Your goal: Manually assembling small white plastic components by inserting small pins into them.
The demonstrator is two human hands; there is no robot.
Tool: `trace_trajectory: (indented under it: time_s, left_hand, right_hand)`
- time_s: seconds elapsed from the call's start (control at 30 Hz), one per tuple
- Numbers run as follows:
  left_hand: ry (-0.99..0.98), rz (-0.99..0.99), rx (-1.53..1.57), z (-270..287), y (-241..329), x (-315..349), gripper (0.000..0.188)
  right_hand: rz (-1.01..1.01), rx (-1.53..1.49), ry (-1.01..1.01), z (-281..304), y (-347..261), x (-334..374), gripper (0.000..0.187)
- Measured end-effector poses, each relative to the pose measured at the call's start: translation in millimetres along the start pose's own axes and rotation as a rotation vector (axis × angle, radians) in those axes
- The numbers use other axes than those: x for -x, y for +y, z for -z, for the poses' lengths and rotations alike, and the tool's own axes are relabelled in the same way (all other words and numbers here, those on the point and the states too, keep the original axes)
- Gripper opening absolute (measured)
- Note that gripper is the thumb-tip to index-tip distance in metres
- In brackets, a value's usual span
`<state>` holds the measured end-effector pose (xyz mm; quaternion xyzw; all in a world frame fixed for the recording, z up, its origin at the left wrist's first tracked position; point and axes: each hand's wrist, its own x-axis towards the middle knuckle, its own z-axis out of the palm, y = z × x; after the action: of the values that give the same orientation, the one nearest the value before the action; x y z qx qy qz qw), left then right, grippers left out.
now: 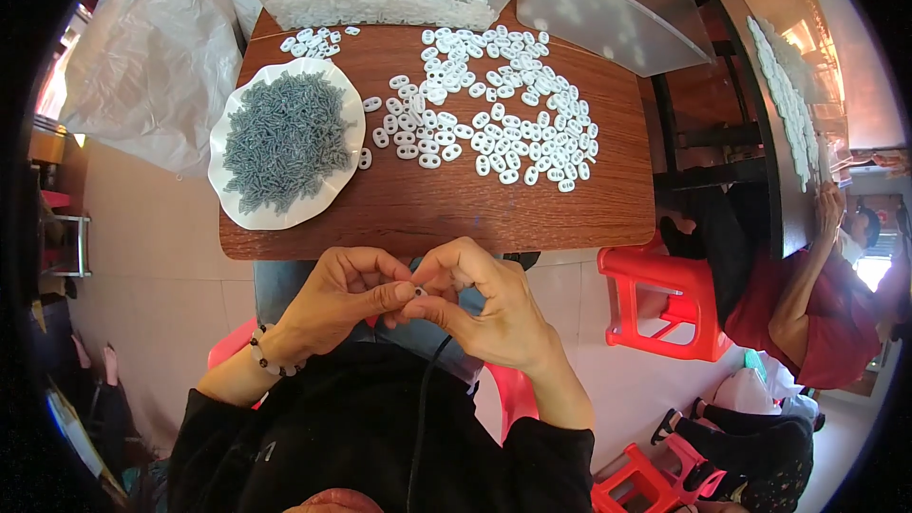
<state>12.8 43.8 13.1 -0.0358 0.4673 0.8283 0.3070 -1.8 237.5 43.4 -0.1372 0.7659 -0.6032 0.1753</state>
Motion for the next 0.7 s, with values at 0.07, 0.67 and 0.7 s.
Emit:
trace_trajectory:
  time_s: [0.07,0.67,0.7]
  left_hand:
    - [0.015,0.002,0.026,2,-4,-1,0.019]
    - [0.678,-0.72,-1.122,30,46,-1,0.013]
    - [0.737,-0.828,-1.418,46,58,-3,0.015]
  right_hand:
    - [-0.012,-0.008,0.012,-3,2,-2,0.03]
    - [-0.054,-0.109,0.22,-11,22,-8,0.007]
    - [-0.051,-0.112,0.22,-10,22,-8,0.007]
